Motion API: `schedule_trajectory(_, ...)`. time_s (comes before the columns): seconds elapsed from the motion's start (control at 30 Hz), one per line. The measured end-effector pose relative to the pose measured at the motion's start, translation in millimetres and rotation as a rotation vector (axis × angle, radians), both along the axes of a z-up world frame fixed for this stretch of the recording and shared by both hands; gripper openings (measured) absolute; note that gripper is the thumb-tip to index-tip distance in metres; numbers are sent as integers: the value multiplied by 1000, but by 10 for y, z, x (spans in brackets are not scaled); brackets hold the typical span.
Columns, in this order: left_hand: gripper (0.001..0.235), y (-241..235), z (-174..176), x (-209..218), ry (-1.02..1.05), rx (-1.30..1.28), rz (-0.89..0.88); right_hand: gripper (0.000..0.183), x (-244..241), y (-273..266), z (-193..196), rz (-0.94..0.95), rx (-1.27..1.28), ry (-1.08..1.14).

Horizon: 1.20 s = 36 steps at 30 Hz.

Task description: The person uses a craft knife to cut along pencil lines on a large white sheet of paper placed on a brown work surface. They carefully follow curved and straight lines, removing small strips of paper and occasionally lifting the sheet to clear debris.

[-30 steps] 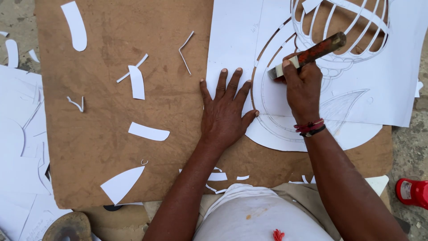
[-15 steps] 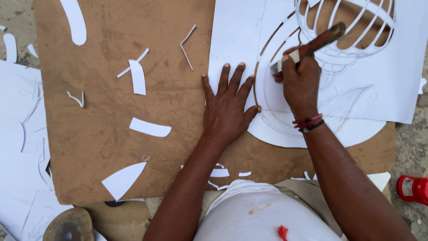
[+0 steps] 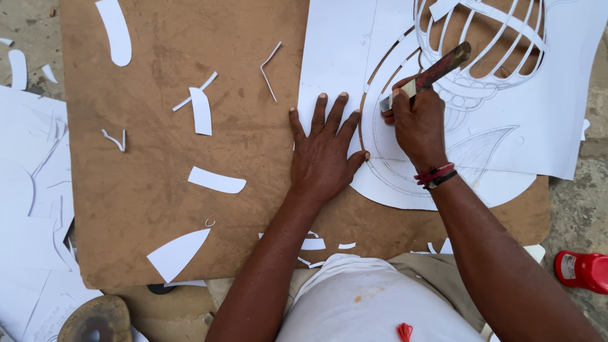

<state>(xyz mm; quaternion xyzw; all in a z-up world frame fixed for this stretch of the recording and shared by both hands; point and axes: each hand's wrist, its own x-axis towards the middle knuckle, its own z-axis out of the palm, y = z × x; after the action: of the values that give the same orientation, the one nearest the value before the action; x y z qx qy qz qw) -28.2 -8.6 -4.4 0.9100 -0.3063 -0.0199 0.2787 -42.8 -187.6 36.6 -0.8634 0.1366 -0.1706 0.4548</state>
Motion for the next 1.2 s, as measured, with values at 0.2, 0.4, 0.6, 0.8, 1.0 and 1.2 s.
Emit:
schedule_trajectory(0.2,74,6,2,-4,-6,-2,-4,20,-21,0,0,17,-14,7)
schedule_trajectory(0.4,74,0,11,0,-1,10,1,20,-24,-21,-13,14,-3,16)
schedule_trajectory(0.6,73,9,24,1,10,24,-3,21,-37,-16,2,36,-14,21)
schedule_trajectory(0.8,74,11,32,1,16,10,-4,20,-85,-15,0,52,-1,11)
schedule_trajectory(1.0,73,17,35,-17,19,4,-1,21,-112,-6,1,77,-40,18)
schedule_trajectory(1.2,73,16,19,-8,12,0,0,21,-158,18,9,88,-41,22)
